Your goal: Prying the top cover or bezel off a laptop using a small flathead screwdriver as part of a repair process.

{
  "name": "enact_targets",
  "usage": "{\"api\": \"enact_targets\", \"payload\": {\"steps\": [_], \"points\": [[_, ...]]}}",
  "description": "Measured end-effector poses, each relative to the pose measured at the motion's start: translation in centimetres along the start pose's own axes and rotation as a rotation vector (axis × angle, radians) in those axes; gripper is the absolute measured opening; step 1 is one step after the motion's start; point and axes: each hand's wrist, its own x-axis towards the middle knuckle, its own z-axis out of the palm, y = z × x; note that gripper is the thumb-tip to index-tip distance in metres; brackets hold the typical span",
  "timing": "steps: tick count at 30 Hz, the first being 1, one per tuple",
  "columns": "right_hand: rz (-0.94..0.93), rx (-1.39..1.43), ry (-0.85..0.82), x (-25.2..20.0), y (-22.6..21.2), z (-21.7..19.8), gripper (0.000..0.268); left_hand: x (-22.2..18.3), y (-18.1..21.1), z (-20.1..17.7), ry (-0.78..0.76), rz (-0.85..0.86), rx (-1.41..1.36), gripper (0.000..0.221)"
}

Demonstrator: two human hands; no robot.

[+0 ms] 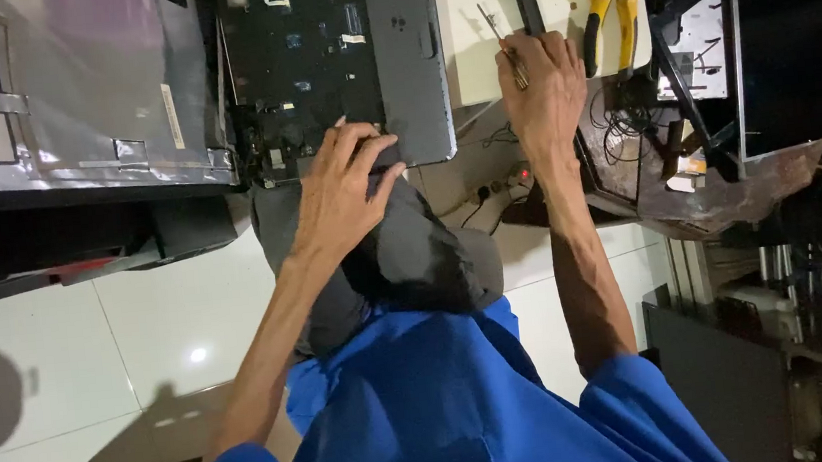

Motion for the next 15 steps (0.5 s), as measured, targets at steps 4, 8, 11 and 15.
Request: {"api": "enact_targets", "payload": {"steps": [4,8,11,15], "points": [[-0.017,0.075,0.030,-1.0,-0.7,0.1,0.015,1.7,1.0,2.3,0.138,-0.059,-0.213,0.021],[0.099,0.387,0.138,-2.0,-4.0,-1.8,0.020,5.0,2.7,4.6,0.293,-0.116,-0.543,0.018],[0.133,0.396,0.149,-2.8,-6.2,-4.0,0.019,6.9,3.5,5.9,0.294,-0.144,-0.720,0.021],[0.138,0.459,0.139,-3.4,-7.9,-5.4,0.018,8.0,4.1,5.8,0.258,-0.172,-0.862,0.019]]}}
